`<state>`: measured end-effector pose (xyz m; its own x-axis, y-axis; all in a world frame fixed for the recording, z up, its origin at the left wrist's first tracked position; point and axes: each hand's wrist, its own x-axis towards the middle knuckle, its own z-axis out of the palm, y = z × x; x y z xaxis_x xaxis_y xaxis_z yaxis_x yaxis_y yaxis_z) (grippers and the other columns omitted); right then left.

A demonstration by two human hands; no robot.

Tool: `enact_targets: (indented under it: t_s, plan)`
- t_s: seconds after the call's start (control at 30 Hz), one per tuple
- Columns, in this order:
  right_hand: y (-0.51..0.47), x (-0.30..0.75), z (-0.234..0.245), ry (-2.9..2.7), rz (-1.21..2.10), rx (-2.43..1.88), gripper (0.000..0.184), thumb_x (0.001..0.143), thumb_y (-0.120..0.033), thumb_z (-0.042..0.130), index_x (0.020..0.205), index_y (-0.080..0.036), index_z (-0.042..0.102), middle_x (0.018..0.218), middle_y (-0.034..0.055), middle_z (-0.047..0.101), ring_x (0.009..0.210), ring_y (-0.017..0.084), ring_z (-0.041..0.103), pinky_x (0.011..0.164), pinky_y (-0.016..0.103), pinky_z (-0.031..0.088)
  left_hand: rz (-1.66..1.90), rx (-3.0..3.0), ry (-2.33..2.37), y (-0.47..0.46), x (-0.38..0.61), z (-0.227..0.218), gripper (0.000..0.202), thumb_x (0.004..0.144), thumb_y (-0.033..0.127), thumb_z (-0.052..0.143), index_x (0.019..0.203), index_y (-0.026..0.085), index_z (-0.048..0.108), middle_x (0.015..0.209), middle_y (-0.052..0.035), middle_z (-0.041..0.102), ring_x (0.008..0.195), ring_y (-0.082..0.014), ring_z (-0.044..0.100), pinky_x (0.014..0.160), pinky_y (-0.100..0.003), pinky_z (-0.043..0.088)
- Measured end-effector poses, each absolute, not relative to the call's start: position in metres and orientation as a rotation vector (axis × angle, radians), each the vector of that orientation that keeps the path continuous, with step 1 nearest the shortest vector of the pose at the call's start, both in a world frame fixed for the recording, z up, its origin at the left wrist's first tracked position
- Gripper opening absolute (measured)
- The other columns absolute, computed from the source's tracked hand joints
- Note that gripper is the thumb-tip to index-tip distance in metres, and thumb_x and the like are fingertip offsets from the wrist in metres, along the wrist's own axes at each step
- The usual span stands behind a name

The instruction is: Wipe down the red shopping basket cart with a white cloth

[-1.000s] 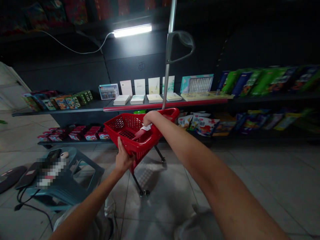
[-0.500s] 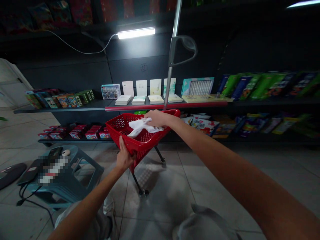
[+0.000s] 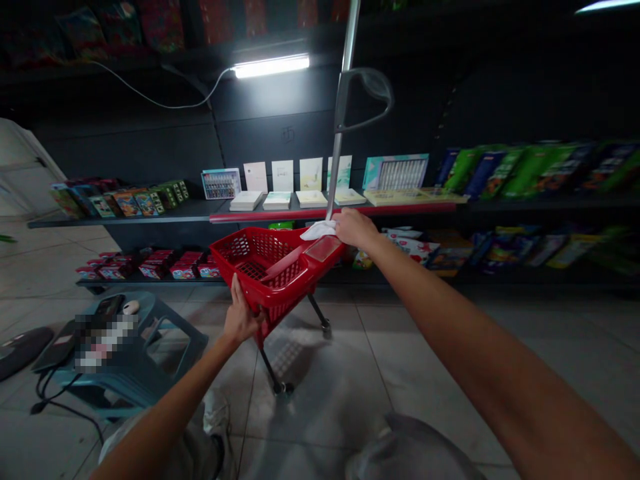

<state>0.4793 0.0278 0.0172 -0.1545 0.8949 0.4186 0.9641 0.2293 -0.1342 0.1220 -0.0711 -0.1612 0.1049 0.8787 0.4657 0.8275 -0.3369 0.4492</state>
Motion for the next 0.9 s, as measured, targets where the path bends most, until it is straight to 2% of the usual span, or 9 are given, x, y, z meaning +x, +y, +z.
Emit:
enact_targets:
  t_s: [0.07, 0.17, 0.23, 0.3, 0.43, 0.53, 0.77, 0.83, 0.9]
  plan:
    - [0.021, 0.475, 0.019, -2.112, -0.263, -1.799, 0.028, 0.094, -0.015, 0.047, 0.099, -0.011, 0.074, 0.110, 0.0196, 0.068, 0.102, 0.026, 0.063, 0.088, 0.035, 0.046, 1.058, 2.285, 1.753, -0.072, 0.113, -0.160, 0.126, 0.077, 0.034, 0.067, 0.159, 0.020, -0.027, 0.170, -0.0243, 0.002, 0.115, -0.0378, 0.068, 0.086, -0.047, 0.059]
    - [0.010, 0.467, 0.020, -2.077, -0.279, -1.900, 0.037, 0.101, -0.036, 0.042, 0.100, -0.015, 0.073, 0.114, 0.0173, 0.068, 0.106, 0.027, 0.063, 0.088, 0.035, 0.048, 1.080, 2.273, 1.738, -0.074, 0.100, -0.157, 0.124, 0.078, 0.036, 0.068, 0.160, 0.020, -0.023, 0.170, -0.0226, 0.004, 0.123, -0.0384, 0.064, 0.090, -0.049, 0.058]
    - [0.005, 0.460, 0.019, -2.051, -0.282, -1.854, 0.045, 0.099, -0.049, 0.044, 0.099, -0.014, 0.072, 0.116, 0.0180, 0.068, 0.108, 0.028, 0.062, 0.090, 0.036, 0.048, 1.089, 2.244, 1.750, -0.076, 0.095, -0.155, 0.122, 0.078, 0.038, 0.068, 0.162, 0.022, -0.018, 0.171, -0.0202, 0.005, 0.126, -0.0382, 0.062, 0.092, -0.049, 0.058]
    - [0.001, 0.450, 0.018, -2.044, -0.288, -1.754, 0.046, 0.095, -0.055, 0.051, 0.097, -0.013, 0.071, 0.115, 0.0182, 0.069, 0.107, 0.028, 0.062, 0.091, 0.035, 0.047, 1.094, 2.213, 1.772, -0.078, 0.093, -0.154, 0.120, 0.078, 0.040, 0.068, 0.163, 0.022, -0.014, 0.171, -0.0187, 0.007, 0.126, -0.0378, 0.062, 0.092, -0.049, 0.058]
    - [-0.023, 0.420, 0.019, -1.990, -0.200, -1.626, 0.027, 0.088, -0.040, 0.062, 0.099, -0.016, 0.069, 0.102, 0.0121, 0.073, 0.096, 0.025, 0.066, 0.083, 0.031, 0.047, 1.080, 2.183, 1.833, -0.079, 0.095, -0.154, 0.120, 0.079, 0.044, 0.069, 0.163, 0.022, -0.013, 0.170, -0.0193, 0.012, 0.123, -0.0387, 0.063, 0.090, -0.049, 0.058]
    - [-0.061, 0.386, 0.022, -2.012, -0.071, -1.429, 0.021, 0.087, -0.031, 0.062, 0.102, -0.019, 0.069, 0.104, 0.0088, 0.074, 0.095, 0.024, 0.068, 0.082, 0.030, 0.047, 1.077, 2.197, 1.865, -0.077, 0.095, -0.158, 0.120, 0.079, 0.049, 0.069, 0.164, 0.024, -0.012, 0.170, -0.0178, 0.015, 0.124, -0.0390, 0.063, 0.088, -0.049, 0.058]
    - [-0.126, 0.331, 0.017, -2.220, 0.250, -1.025, 0.042, 0.084, -0.015, 0.061, 0.125, -0.022, 0.063, 0.118, 0.0053, 0.073, 0.104, 0.021, 0.069, 0.091, 0.032, 0.050, 1.117, 2.174, 1.860, -0.070, 0.088, -0.166, 0.120, 0.077, 0.057, 0.067, 0.165, 0.020, -0.007, 0.169, -0.0177, 0.021, 0.127, -0.0396, 0.060, 0.088, -0.047, 0.058]
    - [-0.122, 0.335, 0.019, -2.272, 0.248, -0.981, 0.053, 0.084, -0.012, 0.059, 0.136, -0.025, 0.058, 0.128, 0.0049, 0.070, 0.112, 0.021, 0.067, 0.098, 0.034, 0.050, 1.128, 2.159, 1.837, -0.071, 0.088, -0.164, 0.119, 0.076, 0.056, 0.068, 0.165, 0.021, -0.003, 0.167, -0.0166, 0.028, 0.125, -0.0383, 0.062, 0.088, -0.047, 0.058]
    - [-0.110, 0.344, 0.022, -2.334, 0.211, -0.926, 0.056, 0.084, -0.008, 0.057, 0.137, -0.026, 0.060, 0.135, 0.0043, 0.067, 0.121, 0.020, 0.064, 0.105, 0.036, 0.047, 1.133, 2.145, 1.815, -0.072, 0.089, -0.161, 0.118, 0.075, 0.054, 0.068, 0.165, 0.022, -0.002, 0.162, -0.0157, 0.037, 0.120, -0.0367, 0.065, 0.087, -0.046, 0.058]
